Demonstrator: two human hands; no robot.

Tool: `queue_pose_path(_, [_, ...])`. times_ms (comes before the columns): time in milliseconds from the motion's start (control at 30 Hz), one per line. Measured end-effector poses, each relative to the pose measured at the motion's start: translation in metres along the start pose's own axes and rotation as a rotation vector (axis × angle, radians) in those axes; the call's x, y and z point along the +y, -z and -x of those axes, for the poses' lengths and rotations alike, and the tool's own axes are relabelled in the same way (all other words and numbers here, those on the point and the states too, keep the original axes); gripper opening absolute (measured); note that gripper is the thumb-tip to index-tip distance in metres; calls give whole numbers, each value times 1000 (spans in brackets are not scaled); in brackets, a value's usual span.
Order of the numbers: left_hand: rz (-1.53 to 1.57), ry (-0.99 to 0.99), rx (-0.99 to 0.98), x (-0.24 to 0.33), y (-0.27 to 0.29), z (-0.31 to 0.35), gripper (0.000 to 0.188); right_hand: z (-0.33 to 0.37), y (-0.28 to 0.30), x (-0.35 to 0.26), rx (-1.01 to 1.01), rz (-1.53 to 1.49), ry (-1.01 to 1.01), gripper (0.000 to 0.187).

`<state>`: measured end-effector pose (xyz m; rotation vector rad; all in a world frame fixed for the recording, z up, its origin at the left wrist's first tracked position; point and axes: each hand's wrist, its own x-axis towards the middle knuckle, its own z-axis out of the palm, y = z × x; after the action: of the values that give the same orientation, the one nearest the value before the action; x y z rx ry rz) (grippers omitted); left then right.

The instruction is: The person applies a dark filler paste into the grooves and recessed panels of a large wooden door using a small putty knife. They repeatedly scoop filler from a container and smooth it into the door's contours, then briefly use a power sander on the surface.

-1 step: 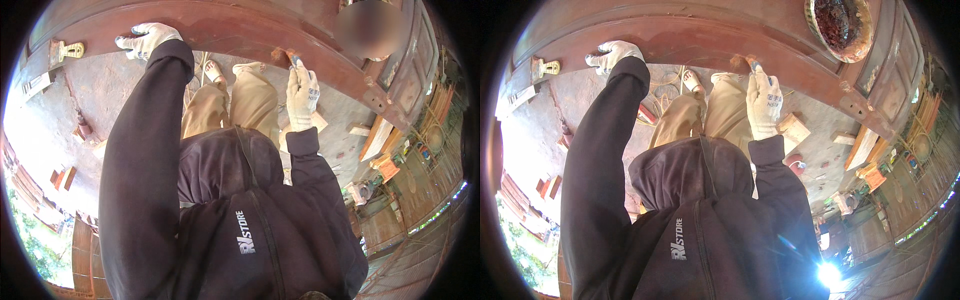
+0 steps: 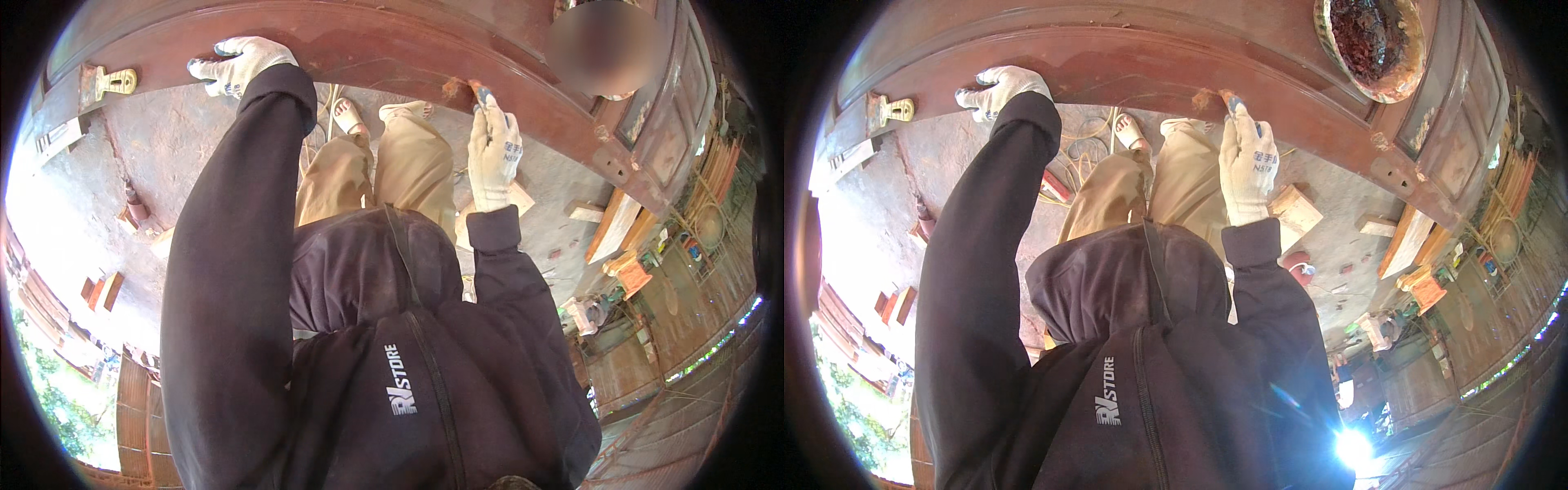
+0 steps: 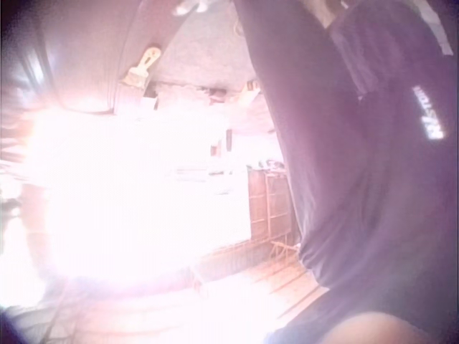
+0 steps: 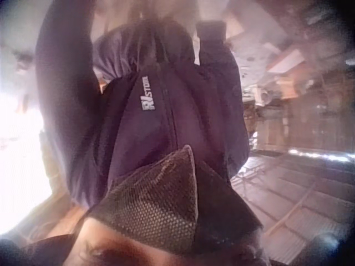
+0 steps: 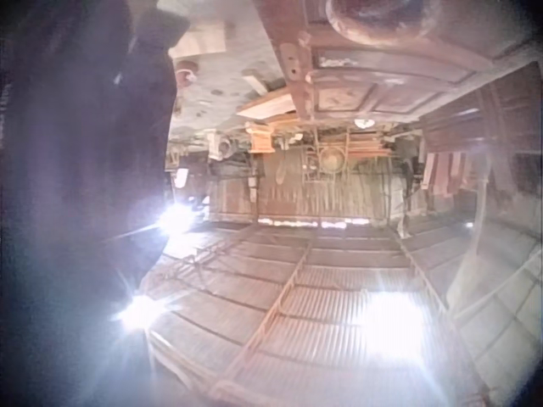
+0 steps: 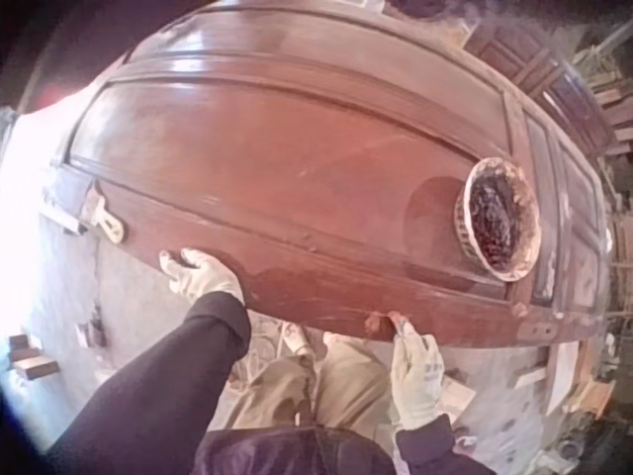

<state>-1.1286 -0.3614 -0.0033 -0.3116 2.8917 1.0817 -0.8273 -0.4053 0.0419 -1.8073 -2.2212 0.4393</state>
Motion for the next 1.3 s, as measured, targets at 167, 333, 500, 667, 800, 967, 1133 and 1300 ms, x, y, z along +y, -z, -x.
queue_pose_path(167, [21, -8, 7, -6, -14, -8, 46, 4, -9, -1, 2, 4, 25, 29])
queue_pose_path(333, [26, -19, 1, 1, -10, -4, 46, -7, -4, -13, 10, -41, -19, 31])
queue_pose_path(500, [26, -32, 3, -4, -14, -7, 46, -3, 3, -19, -52, -7, 13, 30])
queue_pose_path(667, [26, -42, -7, -12, -18, -14, 46, -12, 2, -1, 31, -8, -28, 29])
queue_pose_path(800, [34, -51, -7, -21, -24, -27, 46, -3, 7, -4, -93, 9, -33, 29])
queue_pose_path(967, [36, -66, -16, 7, -3, 0, 46, -7, 8, 0, -53, 17, -42, 30])
queue_pose_path(1133, [44, -82, 18, 7, -5, -1, 46, 6, 16, -1, -83, -91, -37, 29])
queue_pose_path(1300, [61, -122, 90, 4, -7, -2, 46, 1, 21, -10, 13, -479, -261, 31])
